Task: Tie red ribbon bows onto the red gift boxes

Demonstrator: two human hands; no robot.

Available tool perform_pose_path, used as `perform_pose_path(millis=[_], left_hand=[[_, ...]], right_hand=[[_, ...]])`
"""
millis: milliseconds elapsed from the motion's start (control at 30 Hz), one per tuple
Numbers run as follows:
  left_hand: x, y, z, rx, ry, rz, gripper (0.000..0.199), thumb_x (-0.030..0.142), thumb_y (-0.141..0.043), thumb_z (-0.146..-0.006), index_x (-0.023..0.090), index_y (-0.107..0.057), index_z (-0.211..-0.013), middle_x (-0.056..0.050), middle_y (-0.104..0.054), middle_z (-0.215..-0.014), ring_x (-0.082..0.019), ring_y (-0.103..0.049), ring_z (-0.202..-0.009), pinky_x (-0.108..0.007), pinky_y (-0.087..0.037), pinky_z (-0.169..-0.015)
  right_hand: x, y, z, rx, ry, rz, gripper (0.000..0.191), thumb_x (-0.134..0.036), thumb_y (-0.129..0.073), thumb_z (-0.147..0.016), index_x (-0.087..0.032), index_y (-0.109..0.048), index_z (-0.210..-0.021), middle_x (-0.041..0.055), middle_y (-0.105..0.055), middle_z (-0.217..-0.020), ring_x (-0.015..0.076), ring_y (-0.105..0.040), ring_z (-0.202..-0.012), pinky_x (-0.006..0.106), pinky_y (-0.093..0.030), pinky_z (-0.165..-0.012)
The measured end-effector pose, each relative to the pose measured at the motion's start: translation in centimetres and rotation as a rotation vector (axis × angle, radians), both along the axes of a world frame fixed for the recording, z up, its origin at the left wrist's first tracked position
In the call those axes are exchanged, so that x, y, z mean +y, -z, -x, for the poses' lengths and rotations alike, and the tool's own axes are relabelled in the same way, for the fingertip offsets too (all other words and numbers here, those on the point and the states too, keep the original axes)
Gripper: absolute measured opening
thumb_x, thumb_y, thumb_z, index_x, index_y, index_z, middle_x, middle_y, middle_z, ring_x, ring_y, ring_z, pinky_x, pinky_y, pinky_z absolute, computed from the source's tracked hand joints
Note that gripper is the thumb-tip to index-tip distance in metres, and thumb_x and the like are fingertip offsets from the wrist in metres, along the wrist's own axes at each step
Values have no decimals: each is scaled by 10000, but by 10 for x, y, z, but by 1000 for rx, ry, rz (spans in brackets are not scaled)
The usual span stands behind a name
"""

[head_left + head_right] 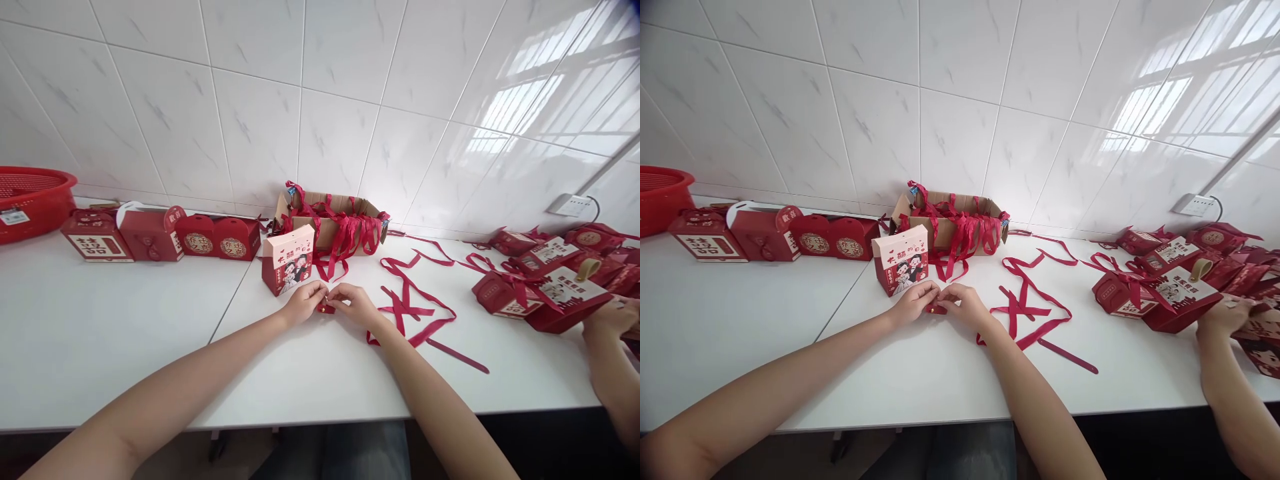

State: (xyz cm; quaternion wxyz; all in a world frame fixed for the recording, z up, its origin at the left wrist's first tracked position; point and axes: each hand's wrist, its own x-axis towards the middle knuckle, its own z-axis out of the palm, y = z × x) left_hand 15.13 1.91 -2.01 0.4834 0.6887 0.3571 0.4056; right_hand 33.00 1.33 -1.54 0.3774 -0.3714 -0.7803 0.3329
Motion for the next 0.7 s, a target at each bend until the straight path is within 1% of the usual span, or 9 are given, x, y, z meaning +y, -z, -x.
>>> perform_pose_path(millis=[167,300,400,500,533,567,633,667,700], left_hand=[[1,0,-1,-27,20,45,340,510,-515,-843,187,-500,-739,30,-524,-592,-132,-502,-575,-280,-425,-611],[3,1,-1,-66,-2,52,330,510,-526,-837,184,-511,-785,34,-531,-596,-126,-516,-552,-262,-418,-558],[5,1,-1,-86,-17,55,295,470,-525,-855,178,-533,-820,27,-552,-574,-136,-545,-546,-258,-419,-542],[6,0,-2,-113,-45,66,249,410,-538,-872,174,-544,-791,25,-551,-556,-124,-535,-538,-253,-423,-568],[6,-1,-3,-126,-59,75,241,397,-531,-883,176,-542,-786,31,-539,-544,-120,-530,-533,-250,-423,-577],[6,-1,-4,-138,-65,88,225,378,-520,-899,177,-545,-802,32,-538,-550,-118,-532,-542,-248,-428,-594],[7,0,-7,-159,-69,117,200,336,-504,-922,173,-546,-814,33,-539,-562,-108,-529,-550,-237,-429,-609],[8,1,-8,-161,-59,136,191,315,-507,-925,168,-546,-810,31,-540,-559,-105,-526,-544,-232,-426,-604],[9,1,-9,-163,-49,152,183,294,-513,-926,163,-545,-803,31,-537,-554,-103,-527,-541,-227,-424,-598]], right_hand=[[-3,-6,-2,-39,-32,-11,138,-261,-565,-847,-194,-685,-842,38,-702,-827,150,-642,-742,295,-537,-707],[-8,-17,-5,-81,-120,-27,120,-288,-630,-815,-212,-707,-868,36,-707,-871,152,-622,-736,308,-533,-736],[-17,-29,-3,-173,-273,-15,189,-337,-710,-760,-229,-708,-915,26,-695,-891,162,-603,-776,304,-518,-752],[-40,-43,-4,-279,-518,61,410,-412,-794,-651,-249,-699,-1015,24,-677,-930,166,-589,-775,278,-511,-687],[-50,-47,-6,-294,-567,73,444,-434,-800,-633,-257,-700,-1028,27,-672,-943,172,-596,-791,286,-518,-707],[-62,-50,-11,-265,-564,82,399,-449,-764,-678,-259,-704,-1023,37,-669,-974,187,-608,-859,312,-521,-780],[-89,-53,-22,-102,-409,105,320,-479,-635,-804,-244,-708,-1008,66,-659,-1063,213,-611,-1007,379,-486,-930],[-104,-51,-27,-21,-319,128,329,-496,-579,-840,-238,-710,-998,76,-653,-1104,223,-604,-1057,401,-470,-965],[-119,-47,-30,38,-272,169,346,-508,-535,-864,-233,-715,-972,82,-659,-1108,228,-609,-1068,410,-471,-969]])
